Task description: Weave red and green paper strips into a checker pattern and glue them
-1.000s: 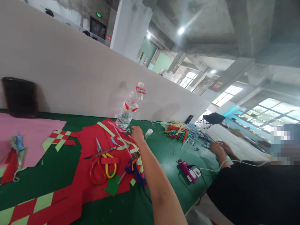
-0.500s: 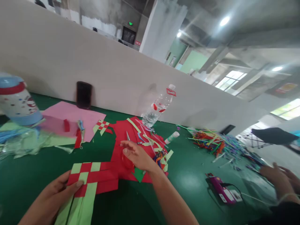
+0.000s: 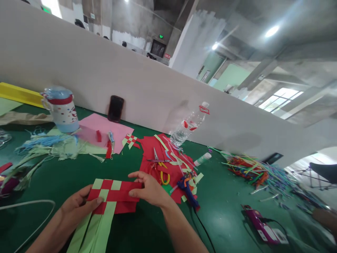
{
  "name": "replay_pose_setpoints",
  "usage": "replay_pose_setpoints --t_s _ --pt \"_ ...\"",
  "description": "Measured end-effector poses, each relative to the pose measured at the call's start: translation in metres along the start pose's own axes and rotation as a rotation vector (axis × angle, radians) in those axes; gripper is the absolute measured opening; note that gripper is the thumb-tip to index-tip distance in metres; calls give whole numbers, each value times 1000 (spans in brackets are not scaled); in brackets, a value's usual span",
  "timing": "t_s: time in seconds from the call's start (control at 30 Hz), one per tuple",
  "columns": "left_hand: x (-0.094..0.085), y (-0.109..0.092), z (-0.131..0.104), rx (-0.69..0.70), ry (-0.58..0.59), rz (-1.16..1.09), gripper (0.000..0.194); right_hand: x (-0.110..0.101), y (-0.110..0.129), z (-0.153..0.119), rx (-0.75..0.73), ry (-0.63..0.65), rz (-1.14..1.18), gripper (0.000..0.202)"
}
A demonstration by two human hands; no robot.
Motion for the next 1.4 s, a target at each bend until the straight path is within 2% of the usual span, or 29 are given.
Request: replay_pose_setpoints --t_s 0.2,0.37,0.43,0.57,0.73,0.8,0.87,1.0,1.03,1.07,1.1,1.17,1.3,1.4 --pt "-3 -13 -14 26 9 83 62 8 -6 -2 13 2 46 64" --pt "-1 -11 -11 23 80 108 48 13 -13 -1 -21 52 88 66" --pt "1 -9 -10 36 66 125 45 14 -16 -1 -19 60 100 67" --pt "2 -6 -5 36 7 125 46 14 -23 -1 -26 22 117 67" --pt "-4 -8 3 16 35 149 46 11 -28 0 -82 -59 165 67" --pt "-5 -18 4 104 -12 207 41 7 -28 0 -131 -147 204 65" --pt "-4 -34 0 281 -100 306 39 1 -27 -3 -174 -233 252 63" --pt "2 -62 -13 543 -418 658 40 -10 -22 -16 -239 -370 252 57" --pt "4 -64 -15 617 -448 769 36 -13 -21 -21 -249 -401 238 57" --pt "5 -64 -16 716 -426 876 30 -14 -21 -26 -257 -426 225 56" --pt "6 -61 -16 827 -358 970 23 -15 -21 -31 -260 -447 214 55" --pt "3 -47 -12 1020 -169 1109 18 -15 -24 -40 -248 -466 205 53" --pt "-20 -6 -4 1124 -49 1348 29 -8 -35 -56 -183 -459 182 51" --pt "-36 15 -6 1173 43 1559 32 1 -45 -62 -133 -441 152 51"
Point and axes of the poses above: each hand's wrist, its own z-axis towards the middle knuckle, its own x-axis out of the palm, y = z × x, the point moved 2 cm from there along z, towards the middle knuckle, and after that the axes turned 9 degrees about y, right-handed, at the moved point
